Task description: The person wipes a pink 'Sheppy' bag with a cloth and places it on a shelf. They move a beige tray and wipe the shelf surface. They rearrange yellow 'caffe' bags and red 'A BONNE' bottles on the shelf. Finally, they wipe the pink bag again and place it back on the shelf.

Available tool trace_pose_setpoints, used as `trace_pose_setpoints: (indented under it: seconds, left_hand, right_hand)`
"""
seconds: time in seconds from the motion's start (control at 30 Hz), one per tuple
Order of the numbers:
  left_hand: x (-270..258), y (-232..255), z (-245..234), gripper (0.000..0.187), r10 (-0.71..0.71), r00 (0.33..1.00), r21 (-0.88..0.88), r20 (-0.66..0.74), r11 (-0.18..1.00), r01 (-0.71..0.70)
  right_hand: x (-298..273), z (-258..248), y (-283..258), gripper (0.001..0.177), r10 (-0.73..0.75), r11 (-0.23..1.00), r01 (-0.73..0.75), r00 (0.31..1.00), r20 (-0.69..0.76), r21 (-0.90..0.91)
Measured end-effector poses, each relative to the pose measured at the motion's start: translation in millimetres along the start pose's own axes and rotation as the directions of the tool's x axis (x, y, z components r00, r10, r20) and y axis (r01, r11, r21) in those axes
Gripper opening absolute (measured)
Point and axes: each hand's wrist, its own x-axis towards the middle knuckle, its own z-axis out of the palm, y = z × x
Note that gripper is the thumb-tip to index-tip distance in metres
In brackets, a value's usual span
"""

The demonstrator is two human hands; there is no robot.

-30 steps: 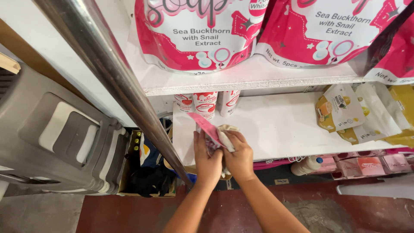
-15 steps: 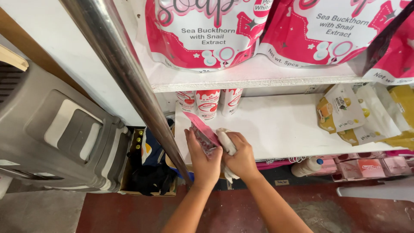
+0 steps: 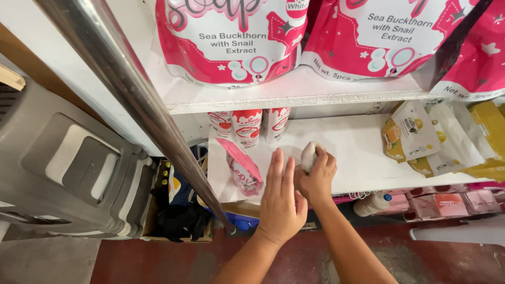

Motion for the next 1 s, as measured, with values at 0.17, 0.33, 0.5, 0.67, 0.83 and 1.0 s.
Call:
trace_pose_setpoints:
  seconds: [0.17,0.33,0.5,0.67,0.83,1.0]
  left_hand:
    - [-3.6,-2.2,15.2,0.080,-0.026,0.996,-0.107,0.084,0.994,0.035]
    - [-10.1,-11.1,33.8,0.084,-0.174,0.955,-0.007,0.238,0.984,0.181]
    - [-15.8,-29.7,52.1,0.086,-0.347,0.861,0.047,0.372,0.933,0.356]
    - [-26.5,-42.4,55.2,0.087,-0.347,0.862,0.149,0.370,0.938,0.314]
    - [-34.2,-37.5,36.6,0.081,-0.199,0.947,0.040,0.251,0.980,0.195]
    - [-40.0,-32.8,21.9,0.049,-0.124,0.976,0.144,-0.178,0.978,0.150]
  right_hand:
    - [-10.3,11.9,43.6,0.103,-0.002,0.999,0.009,0.985,0.171,-0.039]
    - [-18.3,-7.5,29.0,0.097,0.299,0.923,-0.136,0.843,0.448,-0.359]
    - [-22.9,-10.4,34.0,0.088,0.128,0.944,-0.023,0.946,0.298,-0.330]
    - [-18.5,-16.9,3.4,0.086,0.096,0.942,-0.001,0.959,0.267,-0.334]
    - [-24.0,-12.3,-22.7,0.097,0.391,0.869,-0.089,0.726,0.565,-0.487]
    - [-51.7,22.1,39.5,0.075,0.154,0.948,-0.021,0.903,0.401,-0.318]
